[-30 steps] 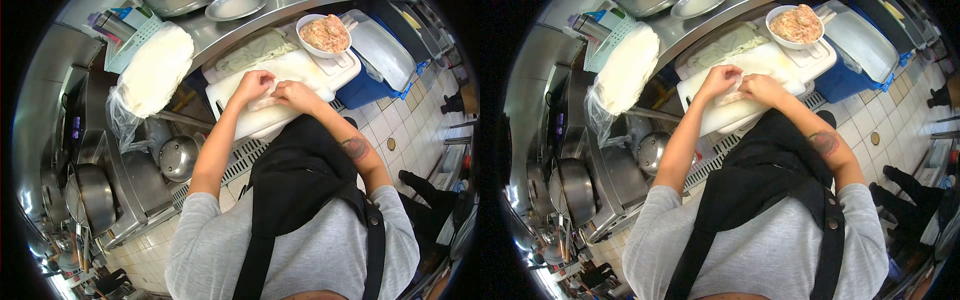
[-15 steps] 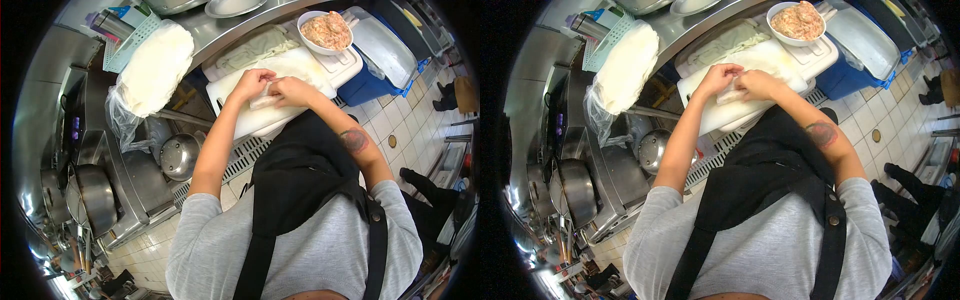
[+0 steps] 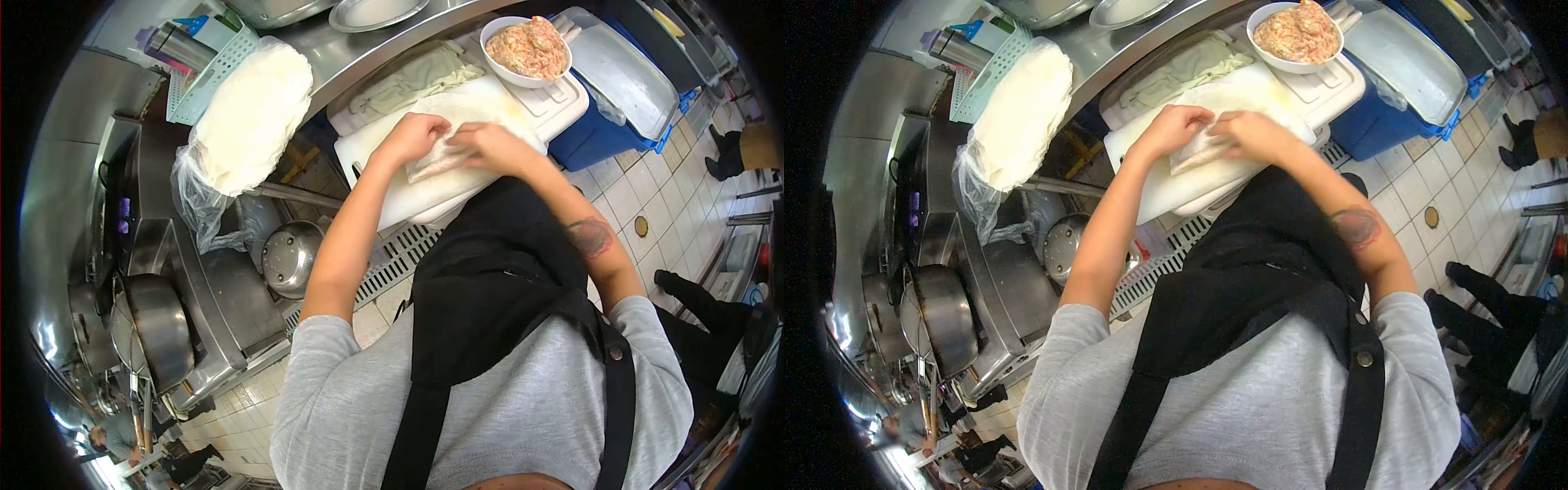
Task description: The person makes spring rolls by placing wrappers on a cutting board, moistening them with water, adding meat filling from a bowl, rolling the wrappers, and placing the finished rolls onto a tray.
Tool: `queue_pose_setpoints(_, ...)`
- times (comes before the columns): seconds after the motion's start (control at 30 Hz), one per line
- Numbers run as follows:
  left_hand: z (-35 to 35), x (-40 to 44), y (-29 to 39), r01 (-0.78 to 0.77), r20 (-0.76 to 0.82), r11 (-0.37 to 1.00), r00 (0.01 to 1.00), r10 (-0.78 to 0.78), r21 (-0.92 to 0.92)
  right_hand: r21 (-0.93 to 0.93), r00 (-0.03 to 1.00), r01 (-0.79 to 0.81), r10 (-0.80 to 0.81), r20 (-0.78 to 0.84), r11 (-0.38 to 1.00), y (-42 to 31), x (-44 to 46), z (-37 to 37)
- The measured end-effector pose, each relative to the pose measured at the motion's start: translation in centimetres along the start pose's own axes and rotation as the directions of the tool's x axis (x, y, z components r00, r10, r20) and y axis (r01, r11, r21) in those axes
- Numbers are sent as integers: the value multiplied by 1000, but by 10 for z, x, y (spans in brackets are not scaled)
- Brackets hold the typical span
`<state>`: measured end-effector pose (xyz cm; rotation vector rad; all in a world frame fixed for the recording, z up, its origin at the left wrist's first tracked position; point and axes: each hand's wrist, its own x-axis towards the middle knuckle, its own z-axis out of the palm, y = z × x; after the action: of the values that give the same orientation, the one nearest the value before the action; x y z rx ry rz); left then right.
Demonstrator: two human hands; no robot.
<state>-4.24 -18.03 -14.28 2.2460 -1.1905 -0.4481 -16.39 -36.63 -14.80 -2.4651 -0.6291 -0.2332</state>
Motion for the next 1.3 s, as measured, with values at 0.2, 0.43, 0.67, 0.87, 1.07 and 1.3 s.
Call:
queue_pose_setpoints(0.2, 16, 49, 21, -146, -11, 989, 989, 146, -2, -35, 979, -148, 151, 138, 988, 29, -25, -25)
queue_pose_setpoints(0.43, 17, 65, 23, -38, 106, 998, 994, 34, 40, -54, 969, -174, 181, 170, 983, 25, -30, -26)
queue_pose_setpoints(0.67, 20, 72, 6, -64, 134, 996, 988, 71, -62, -14, 979, -94, 95, 179, 995, 13, -5, 4)
queue_pose_setpoints(0.87, 16, 74, 10, -2, 176, 997, 984, 16, -79, 39, 957, -181, 167, 239, 983, 13, 3, 0)
queue_pose_setpoints(1.07, 21, 78, 3, 12, 157, 991, 988, 9, -133, 17, 957, -170, 161, 240, 985, -6, 20, 20)
queue_pose_setpoints(1.3, 18, 78, 7, 31, 175, 988, 985, -4, -149, 72, 969, -133, 114, 219, 989, -11, 29, 26)
